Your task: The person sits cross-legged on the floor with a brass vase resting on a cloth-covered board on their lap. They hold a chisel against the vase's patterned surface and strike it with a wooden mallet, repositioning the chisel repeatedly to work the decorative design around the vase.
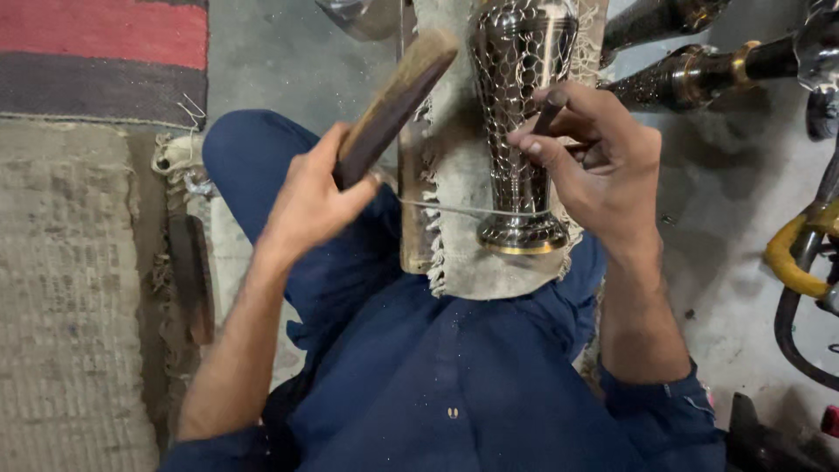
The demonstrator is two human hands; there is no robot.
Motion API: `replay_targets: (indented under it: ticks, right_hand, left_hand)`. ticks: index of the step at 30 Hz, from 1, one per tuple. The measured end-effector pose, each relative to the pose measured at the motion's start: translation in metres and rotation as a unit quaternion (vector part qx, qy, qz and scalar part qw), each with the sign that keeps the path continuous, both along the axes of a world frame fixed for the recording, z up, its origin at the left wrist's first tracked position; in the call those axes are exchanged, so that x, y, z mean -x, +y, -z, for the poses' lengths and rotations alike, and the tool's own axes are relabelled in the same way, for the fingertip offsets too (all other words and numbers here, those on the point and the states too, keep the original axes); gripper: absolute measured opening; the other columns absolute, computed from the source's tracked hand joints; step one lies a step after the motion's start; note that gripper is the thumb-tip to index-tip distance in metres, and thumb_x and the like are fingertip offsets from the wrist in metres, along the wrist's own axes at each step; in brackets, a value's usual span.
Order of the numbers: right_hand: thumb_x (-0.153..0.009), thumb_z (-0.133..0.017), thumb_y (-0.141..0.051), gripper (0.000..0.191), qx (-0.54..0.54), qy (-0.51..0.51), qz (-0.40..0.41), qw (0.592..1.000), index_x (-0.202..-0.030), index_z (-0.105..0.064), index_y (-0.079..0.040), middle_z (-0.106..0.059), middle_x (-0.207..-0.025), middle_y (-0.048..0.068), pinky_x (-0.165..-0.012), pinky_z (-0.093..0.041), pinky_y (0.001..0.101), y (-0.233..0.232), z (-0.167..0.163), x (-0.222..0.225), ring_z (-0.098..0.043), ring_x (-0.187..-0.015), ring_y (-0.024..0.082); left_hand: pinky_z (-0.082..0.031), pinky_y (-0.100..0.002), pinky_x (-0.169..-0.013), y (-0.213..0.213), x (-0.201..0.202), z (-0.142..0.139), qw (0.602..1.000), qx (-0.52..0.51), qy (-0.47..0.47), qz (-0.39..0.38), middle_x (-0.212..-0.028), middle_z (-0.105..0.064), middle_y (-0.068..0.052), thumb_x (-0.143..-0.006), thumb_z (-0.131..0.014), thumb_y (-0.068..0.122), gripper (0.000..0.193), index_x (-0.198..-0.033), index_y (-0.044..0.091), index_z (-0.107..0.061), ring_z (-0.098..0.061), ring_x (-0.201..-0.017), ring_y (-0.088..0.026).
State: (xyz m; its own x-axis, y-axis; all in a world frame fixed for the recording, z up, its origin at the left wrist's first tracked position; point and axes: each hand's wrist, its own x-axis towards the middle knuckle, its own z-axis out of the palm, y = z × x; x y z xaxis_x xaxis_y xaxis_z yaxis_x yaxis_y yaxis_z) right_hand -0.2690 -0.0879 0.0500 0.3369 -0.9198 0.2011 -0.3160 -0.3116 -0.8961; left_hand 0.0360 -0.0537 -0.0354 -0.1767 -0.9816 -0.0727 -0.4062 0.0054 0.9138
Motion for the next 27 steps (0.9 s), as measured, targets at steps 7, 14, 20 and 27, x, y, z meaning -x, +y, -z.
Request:
replay_targets:
  ticks: [7, 14, 20, 27]
  right_hand:
    - [-0.105, -0.078, 0.011, 0.034, 0.041, 0.052, 0.014, 0.998, -0.132, -0.058, 0.006, -0.075, -0.108, 0.016, -0.088, -0.064, 0.028, 0.001, 0.01, 0.005, -0.076, -0.1, 0.019]
    - [-0.104, -0.079, 0.011, 0.037, 0.07, 0.064, 0.008, 0.995, -0.135, -0.058, 0.006, -0.076, -0.106, 0.016, -0.086, -0.067, 0.0261, -0.002, 0.01, 0.004, -0.077, -0.101, 0.018]
    - [-0.106, -0.074, 0.014, 0.03, 0.053, 0.07, 0.02, 0.996, -0.132, -0.059, 0.007, -0.076, -0.109, 0.016, -0.087, -0.067, 0.0266, 0.001, 0.006, -0.002, -0.077, -0.103, 0.019]
    - [-0.103, -0.071, 0.013, 0.038, 0.054, 0.023, 0.01, 0.998, -0.136, -0.056, 0.006, -0.073, -0.111, 0.015, -0.087, -0.067, 0.0265, -0.002, 0.008, -0.001, -0.076, -0.104, 0.018]
  left_hand:
    - [-0.054, -0.041, -0.073, -0.004, 0.008, -0.047, 0.999, 0.021, 0.04, -0.002, -0.1, -0.07, -0.019, -0.089, -0.067, 0.007, 0.058, -0.142, 0.008, -0.044, -0.071, -0.081, -0.035]
    - [-0.055, -0.049, -0.087, -0.018, -0.001, -0.085, 0.952, 0.247, -0.177, 0.023, -0.114, -0.065, -0.02, -0.086, -0.073, 0.001, 0.071, -0.15, 0.015, -0.044, -0.068, -0.101, -0.041]
    - [-0.054, -0.049, -0.085, -0.023, -0.004, -0.092, 0.983, 0.123, -0.132, 0.032, -0.116, -0.061, -0.014, -0.088, -0.07, 0.002, 0.074, -0.153, 0.019, -0.039, -0.067, -0.092, -0.036]
    - [-0.052, -0.053, -0.091, -0.022, -0.01, -0.086, 0.934, 0.258, -0.242, 0.053, -0.108, -0.057, -0.016, -0.093, -0.073, 0.001, 0.076, -0.157, 0.021, -0.038, -0.062, -0.099, -0.04]
